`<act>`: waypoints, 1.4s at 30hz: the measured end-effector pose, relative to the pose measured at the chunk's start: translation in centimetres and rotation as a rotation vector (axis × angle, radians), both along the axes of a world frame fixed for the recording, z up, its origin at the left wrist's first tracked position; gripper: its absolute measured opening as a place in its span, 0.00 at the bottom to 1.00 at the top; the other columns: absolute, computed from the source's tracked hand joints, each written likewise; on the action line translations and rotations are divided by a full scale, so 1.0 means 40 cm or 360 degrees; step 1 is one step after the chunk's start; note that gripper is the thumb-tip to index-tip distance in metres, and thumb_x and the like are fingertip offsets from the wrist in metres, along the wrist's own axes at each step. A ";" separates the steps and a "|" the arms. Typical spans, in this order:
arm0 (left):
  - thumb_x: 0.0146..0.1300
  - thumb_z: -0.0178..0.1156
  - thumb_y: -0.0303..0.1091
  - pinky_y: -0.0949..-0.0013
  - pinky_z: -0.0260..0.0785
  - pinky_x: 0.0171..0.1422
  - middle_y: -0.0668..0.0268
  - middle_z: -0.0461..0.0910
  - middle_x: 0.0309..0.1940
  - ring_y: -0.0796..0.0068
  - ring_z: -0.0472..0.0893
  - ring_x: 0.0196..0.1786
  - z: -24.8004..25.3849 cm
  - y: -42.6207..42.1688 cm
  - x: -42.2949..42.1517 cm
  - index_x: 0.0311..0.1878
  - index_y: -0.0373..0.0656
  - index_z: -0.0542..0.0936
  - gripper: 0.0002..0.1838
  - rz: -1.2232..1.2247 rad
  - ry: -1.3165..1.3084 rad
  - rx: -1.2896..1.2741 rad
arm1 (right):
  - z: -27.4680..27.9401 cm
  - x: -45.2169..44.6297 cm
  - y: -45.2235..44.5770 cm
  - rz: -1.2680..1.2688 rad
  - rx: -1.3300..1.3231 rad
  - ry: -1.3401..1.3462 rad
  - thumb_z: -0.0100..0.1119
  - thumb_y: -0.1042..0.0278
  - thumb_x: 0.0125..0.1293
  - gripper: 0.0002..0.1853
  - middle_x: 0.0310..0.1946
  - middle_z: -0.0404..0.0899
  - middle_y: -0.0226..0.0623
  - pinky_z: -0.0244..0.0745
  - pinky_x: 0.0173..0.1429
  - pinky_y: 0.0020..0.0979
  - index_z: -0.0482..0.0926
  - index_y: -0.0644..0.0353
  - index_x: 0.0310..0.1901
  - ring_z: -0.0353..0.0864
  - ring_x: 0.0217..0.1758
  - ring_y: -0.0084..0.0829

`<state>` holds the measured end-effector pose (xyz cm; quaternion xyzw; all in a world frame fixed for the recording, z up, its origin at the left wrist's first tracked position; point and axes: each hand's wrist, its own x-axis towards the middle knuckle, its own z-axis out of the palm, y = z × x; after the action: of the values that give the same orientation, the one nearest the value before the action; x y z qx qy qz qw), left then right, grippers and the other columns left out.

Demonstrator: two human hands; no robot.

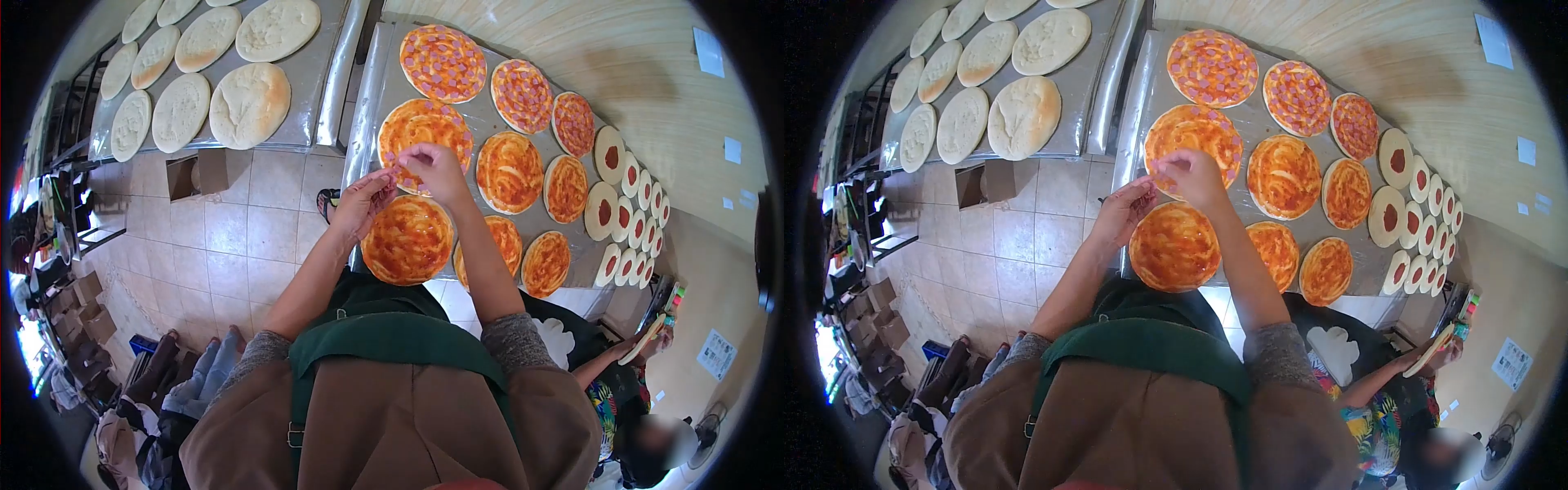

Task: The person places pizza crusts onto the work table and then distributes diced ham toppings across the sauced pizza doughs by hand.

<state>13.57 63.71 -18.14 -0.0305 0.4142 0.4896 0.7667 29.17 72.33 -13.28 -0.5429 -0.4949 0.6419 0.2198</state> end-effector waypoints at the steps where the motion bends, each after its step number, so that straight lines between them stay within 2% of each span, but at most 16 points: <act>1: 0.70 0.52 0.29 0.75 0.76 0.54 0.64 0.80 0.44 0.77 0.80 0.46 -0.003 -0.001 -0.002 0.56 0.34 0.75 0.15 -0.0002 0.0007 -0.0001 | -0.020 -0.002 0.015 0.0066 0.0198 -0.0129 0.62 0.70 0.60 0.09 0.31 0.84 0.40 0.76 0.40 0.28 0.82 0.65 0.40 0.83 0.34 0.29; 3: 0.70 0.52 0.29 0.75 0.75 0.55 0.64 0.80 0.44 0.78 0.80 0.46 -0.008 -0.003 -0.005 0.56 0.34 0.75 0.15 0.0006 0.0015 -0.0008 | -0.088 -0.007 0.061 0.0195 0.0595 -0.0386 0.63 0.68 0.58 0.08 0.31 0.84 0.41 0.76 0.40 0.32 0.83 0.62 0.38 0.83 0.34 0.34; 6: 0.70 0.51 0.30 0.74 0.75 0.55 0.65 0.80 0.44 0.78 0.80 0.47 -0.014 -0.002 -0.014 0.57 0.35 0.75 0.15 0.0036 0.0026 -0.0030 | -0.147 -0.042 0.107 0.0462 0.0845 -0.0660 0.63 0.67 0.56 0.07 0.31 0.83 0.41 0.75 0.41 0.39 0.83 0.60 0.34 0.82 0.35 0.40; 9: 0.70 0.51 0.30 0.73 0.74 0.56 0.65 0.80 0.45 0.77 0.80 0.47 -0.010 0.000 -0.022 0.58 0.36 0.75 0.16 0.0058 0.0037 -0.0060 | -0.142 -0.072 0.122 0.0486 0.1101 -0.0979 0.63 0.67 0.54 0.07 0.30 0.83 0.40 0.75 0.40 0.41 0.82 0.59 0.32 0.81 0.34 0.44; 12: 0.70 0.50 0.30 0.73 0.73 0.57 0.65 0.80 0.46 0.76 0.79 0.47 -0.011 0.007 -0.031 0.58 0.36 0.75 0.16 0.0090 0.0032 -0.0061 | -0.129 -0.073 0.116 0.0364 0.1131 -0.0910 0.65 0.67 0.55 0.07 0.29 0.84 0.39 0.75 0.40 0.39 0.82 0.61 0.31 0.83 0.34 0.39; 15: 0.70 0.50 0.29 0.73 0.73 0.57 0.65 0.80 0.46 0.76 0.79 0.48 -0.019 0.017 -0.037 0.58 0.36 0.75 0.16 0.0115 0.0046 -0.0028 | -0.033 -0.078 0.065 0.0237 0.0409 -0.0412 0.66 0.67 0.55 0.08 0.29 0.84 0.39 0.77 0.39 0.36 0.82 0.62 0.33 0.84 0.34 0.32; 18: 0.70 0.51 0.29 0.73 0.73 0.58 0.64 0.80 0.46 0.77 0.80 0.48 -0.016 0.028 -0.036 0.57 0.35 0.75 0.15 0.0116 0.0079 0.0025 | -0.080 -0.063 0.022 0.0442 0.0378 -0.0268 0.67 0.67 0.56 0.09 0.28 0.84 0.38 0.78 0.40 0.31 0.83 0.63 0.35 0.84 0.34 0.28; 24: 0.70 0.51 0.28 0.75 0.75 0.56 0.62 0.80 0.47 0.77 0.80 0.47 -0.020 0.041 -0.041 0.58 0.34 0.74 0.16 0.0104 0.0107 0.0088 | -0.094 -0.059 0.055 0.0199 0.0299 -0.0172 0.65 0.69 0.56 0.09 0.29 0.84 0.39 0.77 0.40 0.29 0.84 0.63 0.37 0.85 0.33 0.29; 27: 0.70 0.51 0.27 0.76 0.75 0.55 0.62 0.80 0.47 0.77 0.80 0.48 -0.006 0.052 -0.038 0.59 0.33 0.72 0.16 0.0113 0.0137 0.0056 | -0.149 -0.053 0.130 0.0153 0.0510 -0.0205 0.63 0.70 0.56 0.08 0.30 0.85 0.38 0.77 0.40 0.32 0.84 0.62 0.36 0.84 0.34 0.33; 30: 0.70 0.50 0.29 0.75 0.75 0.56 0.60 0.80 0.49 0.75 0.80 0.50 0.004 0.064 -0.039 0.60 0.32 0.71 0.18 0.0096 0.0116 0.0077 | -0.155 -0.075 0.158 0.0160 0.0831 -0.0746 0.62 0.70 0.56 0.06 0.30 0.84 0.37 0.77 0.41 0.35 0.83 0.60 0.34 0.84 0.34 0.38; 33: 0.71 0.49 0.31 0.74 0.75 0.57 0.59 0.79 0.50 0.74 0.80 0.52 0.002 0.075 -0.040 0.60 0.32 0.70 0.18 0.0108 0.0054 0.0081 | -0.145 -0.093 0.164 0.0217 0.0903 -0.1135 0.62 0.69 0.56 0.05 0.30 0.84 0.37 0.76 0.42 0.37 0.82 0.59 0.32 0.82 0.35 0.41; 36: 0.72 0.47 0.33 0.72 0.74 0.59 0.59 0.79 0.51 0.73 0.80 0.53 -0.003 0.084 -0.040 0.59 0.32 0.71 0.18 0.0127 0.0002 0.0074 | -0.125 -0.086 0.152 0.0088 0.1052 -0.1095 0.62 0.68 0.56 0.05 0.29 0.83 0.37 0.75 0.42 0.38 0.81 0.59 0.31 0.82 0.36 0.40; 39: 0.73 0.47 0.33 0.72 0.74 0.59 0.60 0.80 0.49 0.73 0.80 0.52 -0.005 0.093 -0.038 0.59 0.33 0.71 0.18 0.0150 0.0011 0.0083 | -0.065 -0.077 0.102 0.0037 0.0836 -0.0648 0.64 0.67 0.55 0.06 0.30 0.82 0.38 0.75 0.43 0.39 0.81 0.59 0.32 0.81 0.38 0.40; 42: 0.72 0.47 0.33 0.73 0.73 0.58 0.61 0.80 0.48 0.75 0.80 0.49 -0.016 0.099 -0.035 0.59 0.33 0.72 0.17 0.0158 0.0040 0.0067 | -0.024 -0.071 0.050 0.0266 0.0590 -0.0475 0.66 0.66 0.53 0.08 0.31 0.82 0.39 0.75 0.43 0.39 0.81 0.60 0.31 0.81 0.38 0.40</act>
<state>12.18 67.66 -18.79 -0.0288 0.4114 0.5360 0.7367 26.34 74.32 -14.26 -0.5393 -0.6743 0.4688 0.1863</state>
